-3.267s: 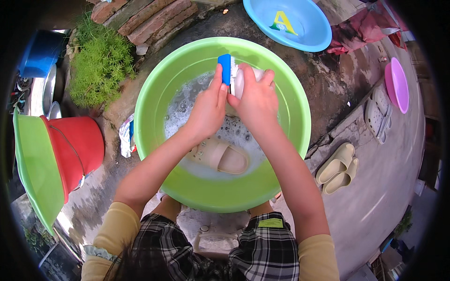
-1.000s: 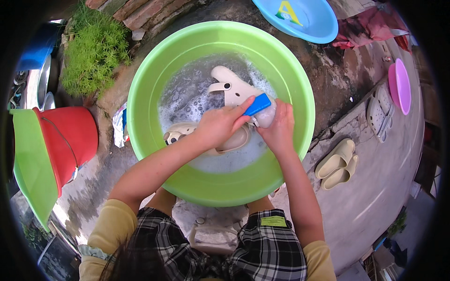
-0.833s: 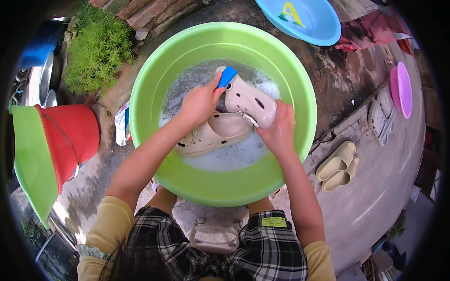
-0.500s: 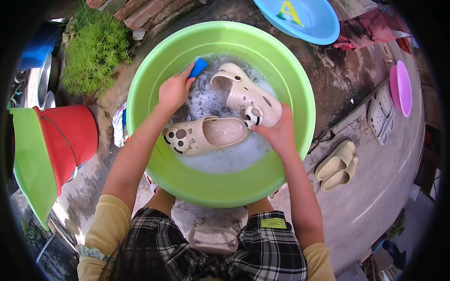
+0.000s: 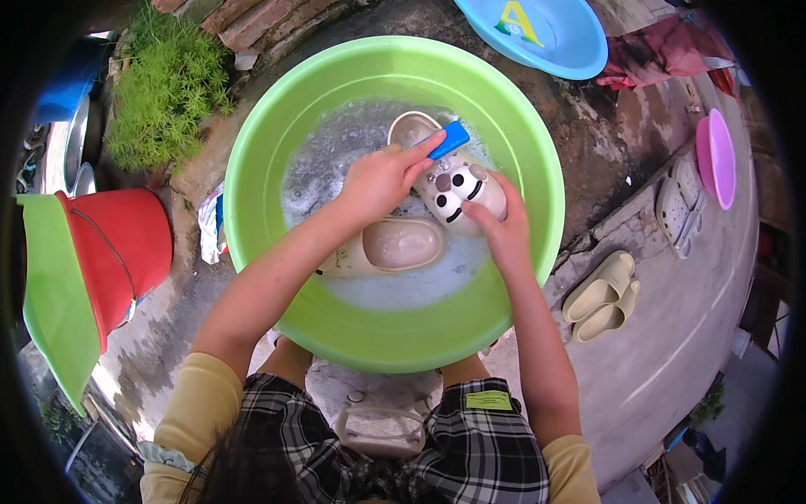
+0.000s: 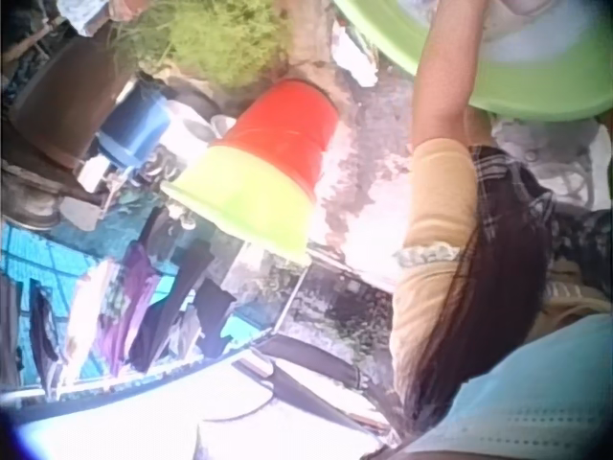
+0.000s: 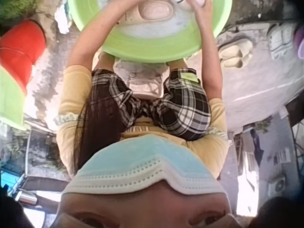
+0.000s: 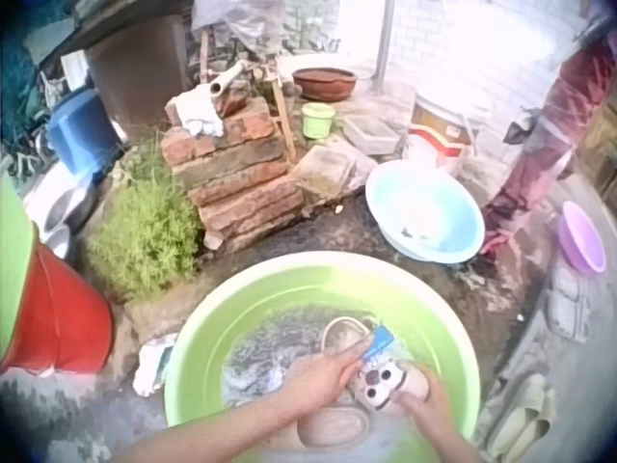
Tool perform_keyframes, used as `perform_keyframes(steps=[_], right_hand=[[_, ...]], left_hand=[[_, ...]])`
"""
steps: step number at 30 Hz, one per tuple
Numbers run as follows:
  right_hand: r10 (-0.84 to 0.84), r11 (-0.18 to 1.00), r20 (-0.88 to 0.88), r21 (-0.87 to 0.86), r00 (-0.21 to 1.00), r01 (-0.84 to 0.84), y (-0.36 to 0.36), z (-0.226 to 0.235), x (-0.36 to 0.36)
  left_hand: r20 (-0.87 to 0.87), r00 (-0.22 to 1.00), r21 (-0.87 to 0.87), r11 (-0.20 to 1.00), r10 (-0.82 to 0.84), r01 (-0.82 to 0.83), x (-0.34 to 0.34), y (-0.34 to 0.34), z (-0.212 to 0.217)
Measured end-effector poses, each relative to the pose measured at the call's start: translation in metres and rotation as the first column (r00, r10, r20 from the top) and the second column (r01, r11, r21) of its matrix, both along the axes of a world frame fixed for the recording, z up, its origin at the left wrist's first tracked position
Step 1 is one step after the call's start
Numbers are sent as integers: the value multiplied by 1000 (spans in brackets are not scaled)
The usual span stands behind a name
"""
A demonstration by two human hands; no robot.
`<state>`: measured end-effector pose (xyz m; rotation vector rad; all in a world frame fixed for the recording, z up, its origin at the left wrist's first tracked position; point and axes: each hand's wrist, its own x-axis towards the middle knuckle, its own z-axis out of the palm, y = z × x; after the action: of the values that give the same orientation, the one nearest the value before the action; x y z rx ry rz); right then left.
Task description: The person scrubs a pair of beige croc-style shoes using a blue brush and soapy water in a green basin. They clean the exterior, interior, and soles of the shoes, repeatedly dipping the brush into the water to maintain suds.
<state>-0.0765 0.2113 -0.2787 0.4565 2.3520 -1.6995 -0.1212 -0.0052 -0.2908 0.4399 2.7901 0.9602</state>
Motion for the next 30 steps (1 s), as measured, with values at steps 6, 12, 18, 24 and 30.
perform_keyframes(steps=[6, 12, 18, 24, 30], right_hand=[[-151, 967, 111, -188, 982, 169, 20, -10, -1], [-193, 977, 137, -66, 972, 203, -2, -5, -7], [-158, 971, 258, -132, 953, 197, 16, -11, -7], [-140, 918, 385, -295, 912, 266, 16, -2, -10], [-132, 807, 518, -438, 845, 395, 11, -5, -15]], left_hand=[[-148, 933, -136, 927, 329, -349, -22, -52, -43], [437, 749, 189, 764, 497, -617, 7, -81, -103], [147, 989, 453, 887, 23, -88, 24, 4, -1], [-196, 961, 18, 980, 196, -197, -3, -38, -32], [294, 735, 64, 754, 611, -653, 23, -81, -124]])
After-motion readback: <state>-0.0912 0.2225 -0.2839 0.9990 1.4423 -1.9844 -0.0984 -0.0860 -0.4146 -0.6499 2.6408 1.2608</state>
